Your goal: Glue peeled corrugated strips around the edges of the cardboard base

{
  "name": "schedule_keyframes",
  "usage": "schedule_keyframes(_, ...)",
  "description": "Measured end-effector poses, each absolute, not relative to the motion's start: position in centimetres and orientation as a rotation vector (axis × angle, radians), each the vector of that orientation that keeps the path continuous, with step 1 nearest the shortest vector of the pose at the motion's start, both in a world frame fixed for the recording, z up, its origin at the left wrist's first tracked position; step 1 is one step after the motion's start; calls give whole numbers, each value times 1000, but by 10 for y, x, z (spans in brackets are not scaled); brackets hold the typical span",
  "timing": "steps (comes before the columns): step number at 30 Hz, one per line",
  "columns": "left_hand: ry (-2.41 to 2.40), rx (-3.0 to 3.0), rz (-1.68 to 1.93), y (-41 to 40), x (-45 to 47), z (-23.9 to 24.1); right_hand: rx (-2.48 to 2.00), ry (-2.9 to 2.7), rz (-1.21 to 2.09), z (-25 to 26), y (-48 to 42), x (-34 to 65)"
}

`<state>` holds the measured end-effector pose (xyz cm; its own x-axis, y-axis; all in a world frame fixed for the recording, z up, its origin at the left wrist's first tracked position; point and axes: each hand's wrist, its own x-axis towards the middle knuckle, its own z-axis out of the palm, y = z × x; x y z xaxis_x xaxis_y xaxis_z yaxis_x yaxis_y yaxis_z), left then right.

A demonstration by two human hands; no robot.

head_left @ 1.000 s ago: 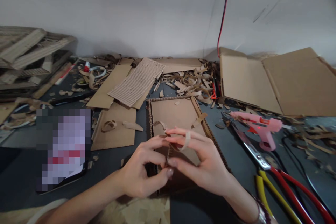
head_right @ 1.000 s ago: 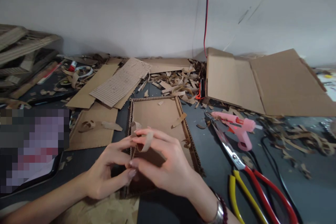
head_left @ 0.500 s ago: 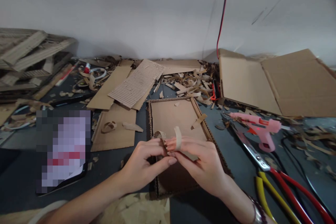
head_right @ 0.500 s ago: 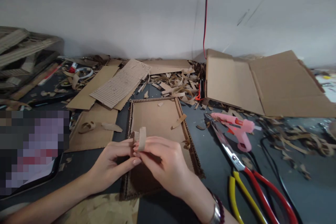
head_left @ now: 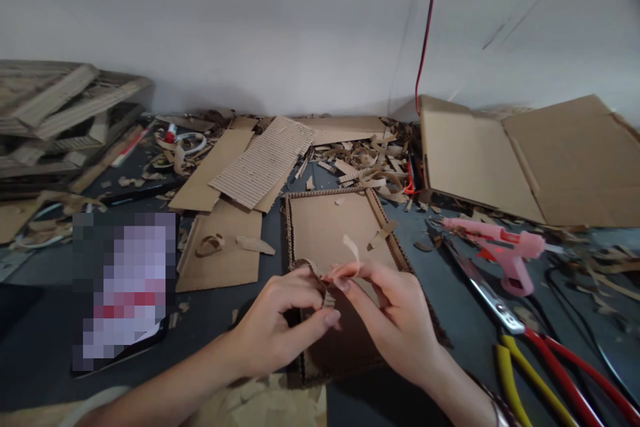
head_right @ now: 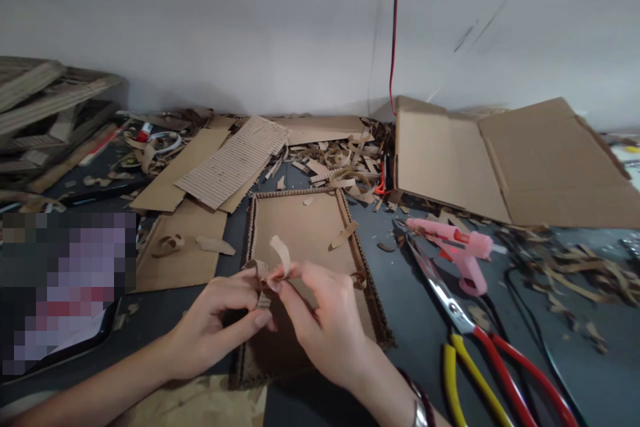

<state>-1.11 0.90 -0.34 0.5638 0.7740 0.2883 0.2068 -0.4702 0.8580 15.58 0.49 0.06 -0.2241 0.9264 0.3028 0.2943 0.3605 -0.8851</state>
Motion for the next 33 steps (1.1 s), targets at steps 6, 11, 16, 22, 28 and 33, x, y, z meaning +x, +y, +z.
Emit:
schedule_keyframes(6,741,2052,803,9,-11,0,-1046,-1514,1180,-2,3,154)
schedule_keyframes(11,688,2038,809,8,-10,1,-984,-1379,1256,-2,5,151)
schedule_keyframes(16,706,1940,823,8,-11,1,-968,-1360,1307,0,4,155)
schedule_keyframes(22,684,1911,908,8,-16,-4,-966,-1577,1177,5,6,157)
schedule_keyframes(28,746,1921,932,8,-17,-8,-953,-1756,1035,8,11,154)
schedule_keyframes(33,878,1842,779,9,-13,-2,-961,-1816,995,5,7,154)
